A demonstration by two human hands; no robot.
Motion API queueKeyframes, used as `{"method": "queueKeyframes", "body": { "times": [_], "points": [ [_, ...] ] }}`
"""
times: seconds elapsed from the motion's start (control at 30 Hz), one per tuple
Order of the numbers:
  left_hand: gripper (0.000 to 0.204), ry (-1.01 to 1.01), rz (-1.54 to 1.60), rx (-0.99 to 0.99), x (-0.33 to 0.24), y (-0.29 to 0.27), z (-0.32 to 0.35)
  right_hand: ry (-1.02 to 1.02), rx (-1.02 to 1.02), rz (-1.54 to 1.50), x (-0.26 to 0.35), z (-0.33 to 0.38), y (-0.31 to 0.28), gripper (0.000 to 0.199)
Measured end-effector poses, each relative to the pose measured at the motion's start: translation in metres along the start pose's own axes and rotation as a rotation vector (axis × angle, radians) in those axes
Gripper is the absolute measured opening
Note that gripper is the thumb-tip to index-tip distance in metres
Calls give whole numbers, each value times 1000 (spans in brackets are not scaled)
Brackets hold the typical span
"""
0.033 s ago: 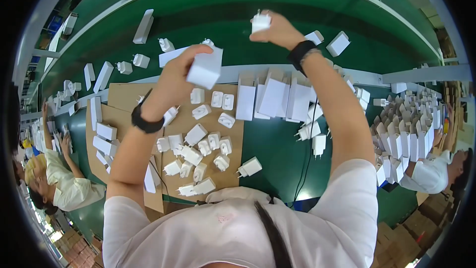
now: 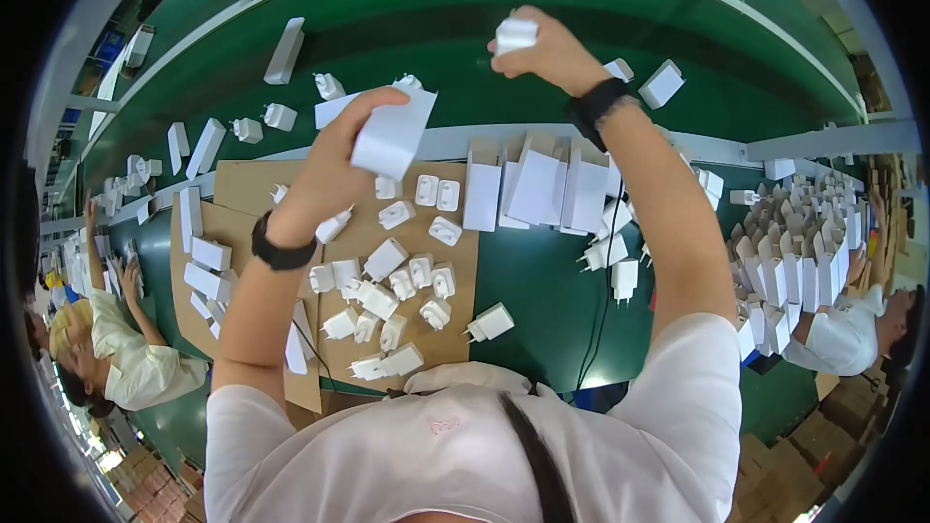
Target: The person packages power adapters by hand, picking up an adapter and a box, sliding the adapter into the box, and folding the box flaps closed. The person then places the boxed adapter onto a conveyor belt and repeats the process.
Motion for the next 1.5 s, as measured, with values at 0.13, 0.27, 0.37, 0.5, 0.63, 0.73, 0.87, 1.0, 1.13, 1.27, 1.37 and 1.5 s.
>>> {"method": "queueKeyframes", "body": {
  "times": [0.13, 0.27, 0.37, 0.5, 0.63, 0.73, 0.87, 1.0, 1.13, 1.27, 1.37, 1.5],
  "points": [
    [71, -126, 680, 10, -48, 5, 44, -18, 41, -21, 74, 92, 9, 57],
    [57, 14, 652, -181, -54, 29, 78, -355, 94, 202, 92, 158, 32, 62],
    [44, 130, 106, -251, -64, 39, 86, -443, 20, 284, 108, 195, 46, 54],
    [31, 155, 170, -311, -79, 45, 93, -416, -81, 575, 124, 225, 50, 60],
    [32, 310, -101, -203, -93, 44, 89, -329, -131, 819, 128, 240, 58, 58],
    [36, 265, -153, -185, -92, 46, 88, -310, -78, 891, 133, 237, 58, 50],
    [37, 380, -216, -140, -91, 47, 84, -474, -91, 934, 133, 229, 58, 42],
    [41, 307, 20, -162, -82, 55, 84, -500, -39, 772, 131, 225, 57, 34],
    [43, 262, -1, -175, -87, 60, 80, -495, 20, 418, 127, 229, 64, 36],
    [42, 295, 158, -274, -72, 71, 82, -484, -185, 185, 107, 219, 47, 54],
    [44, 161, 392, -403, -62, 71, 79, -472, -20, 322, 90, 210, 62, 63],
    [52, 109, 301, -288, -50, 52, 63, -221, 158, -131, 65, 156, 65, 69]
  ]
}}
Point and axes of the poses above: each hand's wrist, its own z-axis away from the middle knuckle, its own y-axis out of the palm, x = y × z, the point moved 2 cm from there along -z, towards the middle knuckle, and after that the axes turned 13 degrees about y, right-handed, at the moved point
